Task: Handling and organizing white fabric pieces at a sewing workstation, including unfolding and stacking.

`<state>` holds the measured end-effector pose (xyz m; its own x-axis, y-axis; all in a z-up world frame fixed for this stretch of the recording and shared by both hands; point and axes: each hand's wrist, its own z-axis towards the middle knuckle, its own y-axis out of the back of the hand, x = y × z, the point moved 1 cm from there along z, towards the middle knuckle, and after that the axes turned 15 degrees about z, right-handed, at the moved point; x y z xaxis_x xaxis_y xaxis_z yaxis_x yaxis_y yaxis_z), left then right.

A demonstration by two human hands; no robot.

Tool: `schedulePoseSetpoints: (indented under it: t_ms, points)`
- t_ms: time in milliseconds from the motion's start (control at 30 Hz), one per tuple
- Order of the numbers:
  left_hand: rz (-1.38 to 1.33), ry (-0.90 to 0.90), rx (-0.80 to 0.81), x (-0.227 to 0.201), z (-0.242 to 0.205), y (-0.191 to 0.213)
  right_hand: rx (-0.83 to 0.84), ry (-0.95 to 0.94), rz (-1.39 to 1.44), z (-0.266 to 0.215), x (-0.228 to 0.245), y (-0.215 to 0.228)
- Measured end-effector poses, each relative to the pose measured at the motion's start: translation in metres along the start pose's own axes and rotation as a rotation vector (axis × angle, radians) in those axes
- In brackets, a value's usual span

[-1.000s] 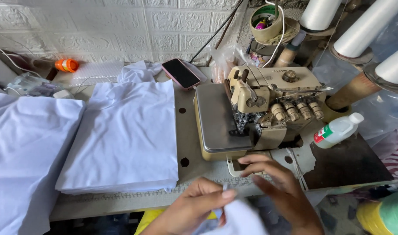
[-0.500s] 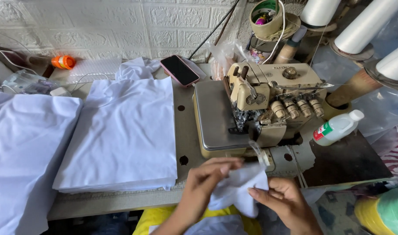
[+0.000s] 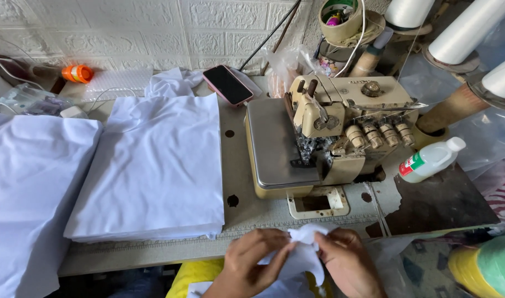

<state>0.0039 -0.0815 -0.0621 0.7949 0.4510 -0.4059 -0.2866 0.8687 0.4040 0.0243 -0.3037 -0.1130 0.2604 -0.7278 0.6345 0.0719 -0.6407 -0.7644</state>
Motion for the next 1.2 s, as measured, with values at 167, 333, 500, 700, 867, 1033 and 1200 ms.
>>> schedulePoseSetpoints:
  t_ms: [167,333,500,700,867,1033,1200]
  points:
    - [-0.279,0.647,-0.289,0.012,-0.005,0.007,-0.118,-0.075,0.203,0.004,0.017,0.02]
    - [-0.427,0.886,-0.502,-0.008,0.039,0.031,0.272,0.062,0.101,-0.013,0.026,0.019]
    - [0.491,-0.312,-0.158,0.039,0.072,0.032,0.193,0.493,-0.645,-0.008,0.013,0.017]
    - [0.965,0.13,0.217,0.16,0.118,-0.054,-0.275,0.169,-0.183,0.053,0.001,-0.01]
    - [0.857,0.131,0.166,0.108,0.114,-0.044,-0.28,0.178,-0.215,0.054,-0.002,0.004]
    - [0.554,0.11,0.398,0.061,0.076,-0.044,-0.361,0.072,-0.322,0.042,0.003,-0.012]
    - [0.465,0.108,0.361,0.059,0.061,-0.033,-0.018,-0.027,-0.253,0.042,0.011,-0.026]
